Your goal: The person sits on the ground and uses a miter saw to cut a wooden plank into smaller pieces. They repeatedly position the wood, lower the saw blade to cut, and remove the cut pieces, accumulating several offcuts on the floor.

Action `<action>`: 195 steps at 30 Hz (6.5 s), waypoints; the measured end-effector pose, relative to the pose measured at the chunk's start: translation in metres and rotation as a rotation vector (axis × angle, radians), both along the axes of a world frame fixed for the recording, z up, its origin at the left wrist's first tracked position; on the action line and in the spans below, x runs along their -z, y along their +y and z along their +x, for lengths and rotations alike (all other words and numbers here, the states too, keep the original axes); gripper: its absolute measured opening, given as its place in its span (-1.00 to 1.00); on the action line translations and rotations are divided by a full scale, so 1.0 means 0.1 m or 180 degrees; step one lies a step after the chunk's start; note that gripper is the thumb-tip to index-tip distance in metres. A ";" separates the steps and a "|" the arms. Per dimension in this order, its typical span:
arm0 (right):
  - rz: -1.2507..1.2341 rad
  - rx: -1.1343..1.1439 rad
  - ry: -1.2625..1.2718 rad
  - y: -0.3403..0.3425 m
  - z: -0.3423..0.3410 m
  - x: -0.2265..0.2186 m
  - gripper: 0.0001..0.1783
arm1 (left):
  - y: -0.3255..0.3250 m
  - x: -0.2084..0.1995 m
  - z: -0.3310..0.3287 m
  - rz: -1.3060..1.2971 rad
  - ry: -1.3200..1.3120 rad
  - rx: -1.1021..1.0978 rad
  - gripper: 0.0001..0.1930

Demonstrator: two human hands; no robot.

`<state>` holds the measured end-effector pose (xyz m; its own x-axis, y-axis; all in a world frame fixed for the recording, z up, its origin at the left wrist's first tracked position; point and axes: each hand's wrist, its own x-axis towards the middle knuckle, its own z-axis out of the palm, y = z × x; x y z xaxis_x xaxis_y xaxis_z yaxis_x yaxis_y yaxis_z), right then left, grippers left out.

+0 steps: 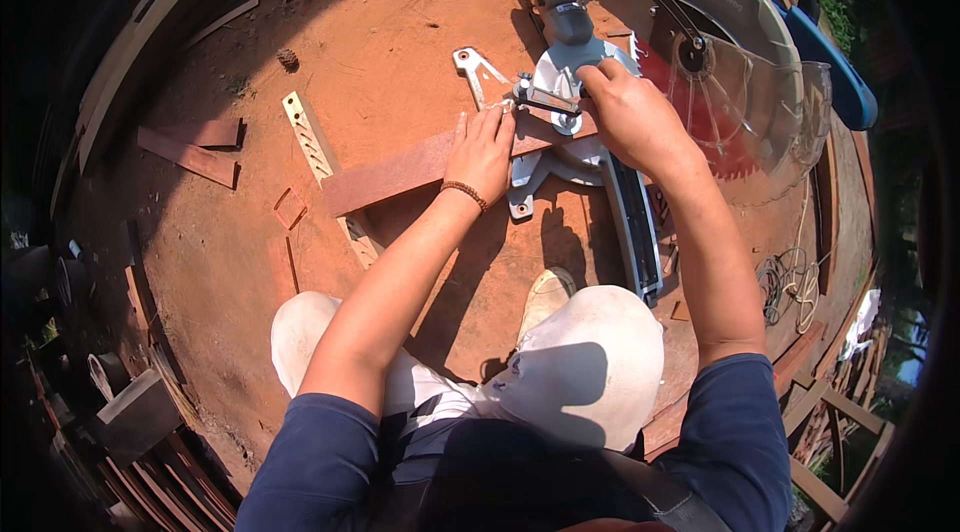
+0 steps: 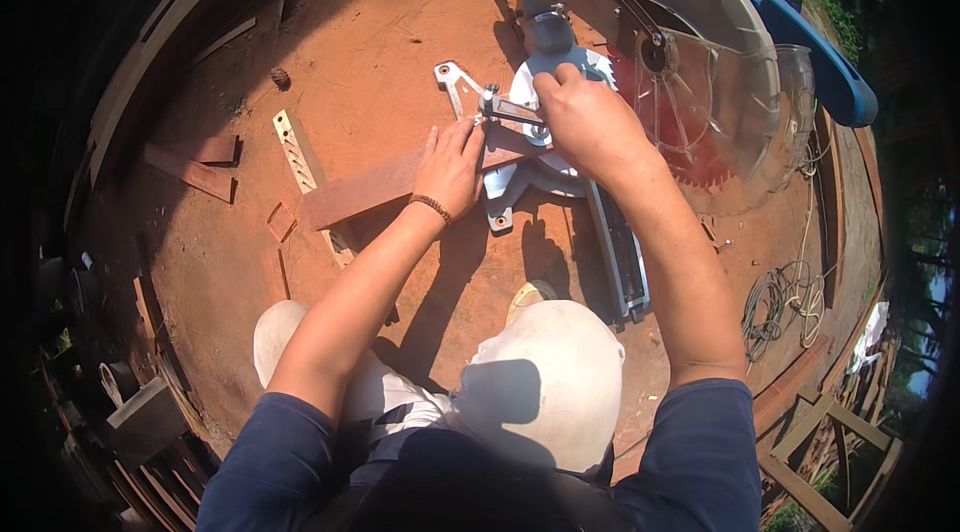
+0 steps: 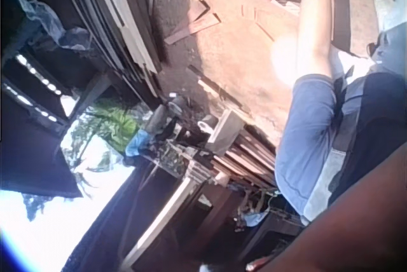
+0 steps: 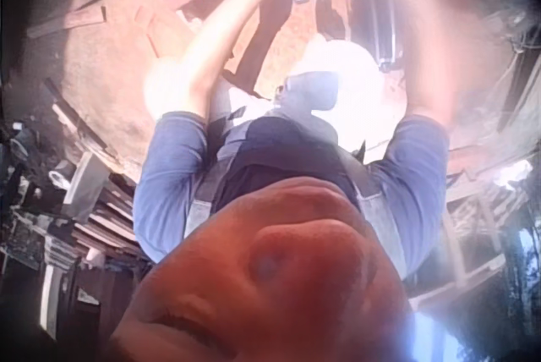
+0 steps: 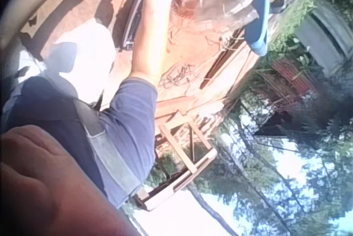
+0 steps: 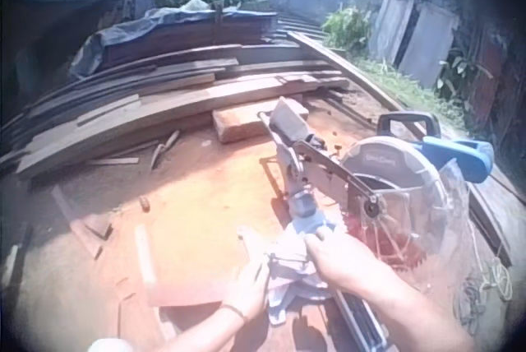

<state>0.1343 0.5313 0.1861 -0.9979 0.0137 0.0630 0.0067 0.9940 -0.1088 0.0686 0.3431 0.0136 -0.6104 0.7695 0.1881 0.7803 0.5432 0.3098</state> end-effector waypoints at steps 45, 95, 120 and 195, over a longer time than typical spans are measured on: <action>0.2094 0.0556 -0.1658 -0.38 -0.55 -0.12 -0.72 | -0.82 -0.79 0.57 0.0379 -0.2644 0.0975 -0.69; -0.2177 0.0557 -0.0381 -0.94 1.13 1.36 -0.63 | -5.83 0.93 2.55 -0.0663 -0.1543 -0.4309 -0.33; -0.6415 0.2842 0.0799 -0.20 0.73 2.11 -0.40 | -0.97 -0.26 0.41 -0.0119 0.0051 -0.0138 -0.88; -0.5540 0.3223 -0.0090 -0.50 0.43 1.68 0.14 | -1.20 0.09 0.12 -0.0435 0.0426 -0.0278 -0.31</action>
<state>0.1777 0.4810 0.0177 -0.5925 0.4800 -0.6469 0.4070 -0.5146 -0.7546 0.0802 0.2233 0.0046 -0.6524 0.7387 0.1696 0.7577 0.6404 0.1252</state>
